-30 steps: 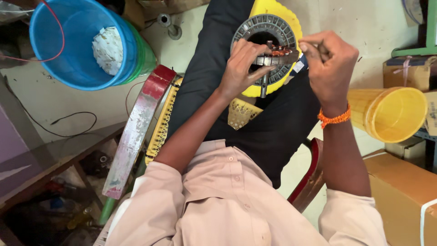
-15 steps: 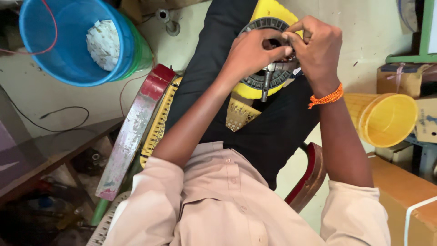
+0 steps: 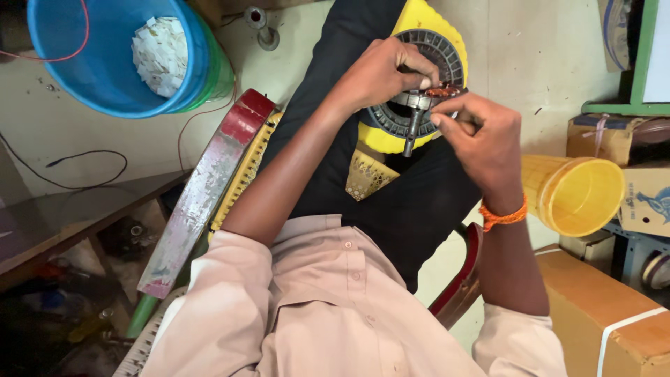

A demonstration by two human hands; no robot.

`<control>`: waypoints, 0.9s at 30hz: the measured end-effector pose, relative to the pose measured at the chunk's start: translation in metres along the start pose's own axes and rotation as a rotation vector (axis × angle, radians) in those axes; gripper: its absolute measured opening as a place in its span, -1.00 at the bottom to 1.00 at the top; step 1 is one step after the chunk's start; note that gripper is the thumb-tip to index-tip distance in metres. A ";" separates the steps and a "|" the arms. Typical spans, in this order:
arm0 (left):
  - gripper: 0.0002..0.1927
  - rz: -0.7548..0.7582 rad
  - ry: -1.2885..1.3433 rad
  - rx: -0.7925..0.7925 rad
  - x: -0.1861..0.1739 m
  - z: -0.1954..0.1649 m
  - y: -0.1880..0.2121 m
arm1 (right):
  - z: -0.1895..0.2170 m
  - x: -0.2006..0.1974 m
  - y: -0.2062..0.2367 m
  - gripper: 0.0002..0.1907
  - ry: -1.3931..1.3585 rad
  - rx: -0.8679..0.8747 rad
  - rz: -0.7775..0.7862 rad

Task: The person works on a circular electrical component, likely a stator, by hand. They repeatedly insert small white insulating pieces into slots between copper windings, occasionally using a pen-like tool to adjust or mark the component.

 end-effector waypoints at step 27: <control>-0.48 -0.318 -0.427 0.407 0.033 -0.023 0.059 | -0.017 -0.010 0.005 -0.91 0.171 -0.397 -0.288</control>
Point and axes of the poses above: each hand's wrist, its own y-axis away from the middle knuckle, its own x-axis out of the palm, z = x × y, the point moved 5 cm from there along -y, towards the middle knuckle, and after that the axes turned 1 degree about z, right-handed, at the moved point
